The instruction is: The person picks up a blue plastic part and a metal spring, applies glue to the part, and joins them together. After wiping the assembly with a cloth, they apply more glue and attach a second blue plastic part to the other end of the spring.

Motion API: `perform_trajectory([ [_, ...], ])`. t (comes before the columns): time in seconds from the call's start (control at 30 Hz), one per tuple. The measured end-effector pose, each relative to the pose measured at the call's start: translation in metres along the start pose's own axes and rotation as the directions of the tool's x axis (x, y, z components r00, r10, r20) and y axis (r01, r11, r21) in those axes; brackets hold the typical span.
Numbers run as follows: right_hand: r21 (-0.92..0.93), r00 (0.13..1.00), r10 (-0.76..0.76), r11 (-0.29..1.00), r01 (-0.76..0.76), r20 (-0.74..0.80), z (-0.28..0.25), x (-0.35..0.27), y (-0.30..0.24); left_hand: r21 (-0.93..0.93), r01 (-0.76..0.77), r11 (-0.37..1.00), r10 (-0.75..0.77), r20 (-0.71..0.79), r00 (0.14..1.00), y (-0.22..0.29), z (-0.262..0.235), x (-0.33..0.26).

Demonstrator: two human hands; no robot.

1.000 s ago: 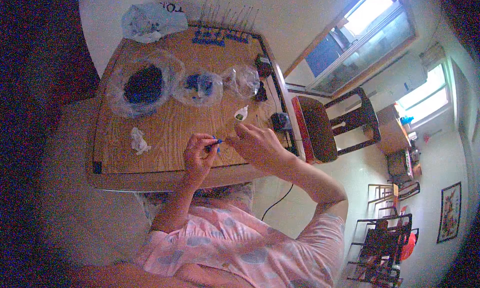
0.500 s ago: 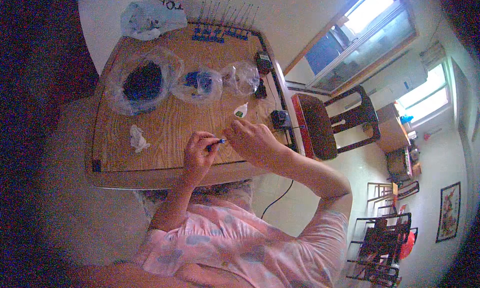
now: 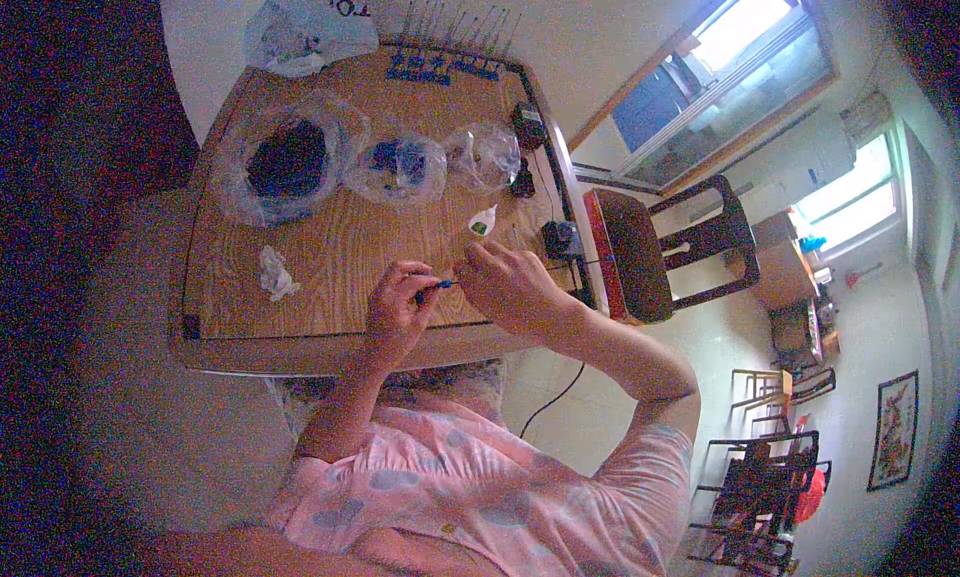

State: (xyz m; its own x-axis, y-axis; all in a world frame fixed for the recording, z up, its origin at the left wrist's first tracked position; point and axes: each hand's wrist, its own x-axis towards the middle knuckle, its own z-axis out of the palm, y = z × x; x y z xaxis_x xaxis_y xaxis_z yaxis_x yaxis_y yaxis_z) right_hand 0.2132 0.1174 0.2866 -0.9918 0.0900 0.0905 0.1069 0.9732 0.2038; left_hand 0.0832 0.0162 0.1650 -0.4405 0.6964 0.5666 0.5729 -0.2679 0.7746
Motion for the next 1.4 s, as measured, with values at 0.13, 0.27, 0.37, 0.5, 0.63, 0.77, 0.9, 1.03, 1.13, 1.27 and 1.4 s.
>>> perform_trajectory([
  [0.13, 0.076, 0.993, 0.074, 0.994, -0.082, 0.092, 0.009, -0.003, -0.007, 0.005, -0.001, 1.000, 0.001, 0.081, 0.997, -0.004, -0.008, -0.001],
  [0.27, 0.363, 0.993, 0.114, 0.925, -0.111, 0.013, 0.037, -0.013, -0.022, 0.170, -0.088, 0.982, 0.051, 0.211, 0.976, -0.003, -0.036, -0.003],
  [0.37, 0.574, 0.979, 0.203, 0.797, -0.187, 0.036, 0.069, -0.015, -0.039, 0.193, -0.069, 0.979, 0.004, 0.319, 0.948, -0.014, -0.052, -0.014],
  [0.5, 0.638, 0.979, 0.205, 0.754, -0.158, -0.001, 0.103, -0.015, -0.056, 0.314, 0.098, 0.944, -0.252, 0.500, 0.828, -0.007, -0.069, -0.018],
  [0.63, 0.690, 0.966, 0.257, 0.701, -0.180, -0.009, 0.122, -0.016, -0.070, 0.363, 0.101, 0.926, -0.289, 0.512, 0.809, -0.011, -0.073, -0.027],
  [0.77, 0.772, 0.952, 0.305, 0.609, -0.181, -0.017, 0.127, -0.017, -0.080, 0.426, 0.048, 0.903, -0.298, 0.542, 0.786, -0.004, -0.078, -0.027],
  [0.9, 0.841, 0.938, 0.340, 0.524, -0.136, -0.060, 0.138, -0.018, -0.096, 0.458, 0.055, 0.887, -0.339, 0.566, 0.752, -0.001, -0.083, -0.031],
  [1.03, 0.896, 0.939, 0.342, 0.425, -0.125, -0.031, 0.150, -0.020, -0.107, 0.479, 0.110, 0.871, -0.414, 0.595, 0.689, 0.002, -0.087, -0.032],
  [1.13, 0.911, 0.933, 0.358, 0.394, -0.124, -0.028, 0.153, -0.022, -0.109, 0.508, 0.109, 0.854, -0.450, 0.619, 0.644, 0.002, -0.086, -0.032],
  [1.27, 0.917, 0.929, 0.369, 0.378, -0.127, -0.024, 0.160, -0.025, -0.111, 0.521, 0.103, 0.847, -0.457, 0.616, 0.642, 0.000, -0.084, -0.034],
  [1.4, 0.937, 0.929, 0.371, 0.327, -0.123, -0.007, 0.161, -0.025, -0.110, 0.540, 0.106, 0.835, -0.478, 0.615, 0.627, 0.000, -0.081, -0.034],
])
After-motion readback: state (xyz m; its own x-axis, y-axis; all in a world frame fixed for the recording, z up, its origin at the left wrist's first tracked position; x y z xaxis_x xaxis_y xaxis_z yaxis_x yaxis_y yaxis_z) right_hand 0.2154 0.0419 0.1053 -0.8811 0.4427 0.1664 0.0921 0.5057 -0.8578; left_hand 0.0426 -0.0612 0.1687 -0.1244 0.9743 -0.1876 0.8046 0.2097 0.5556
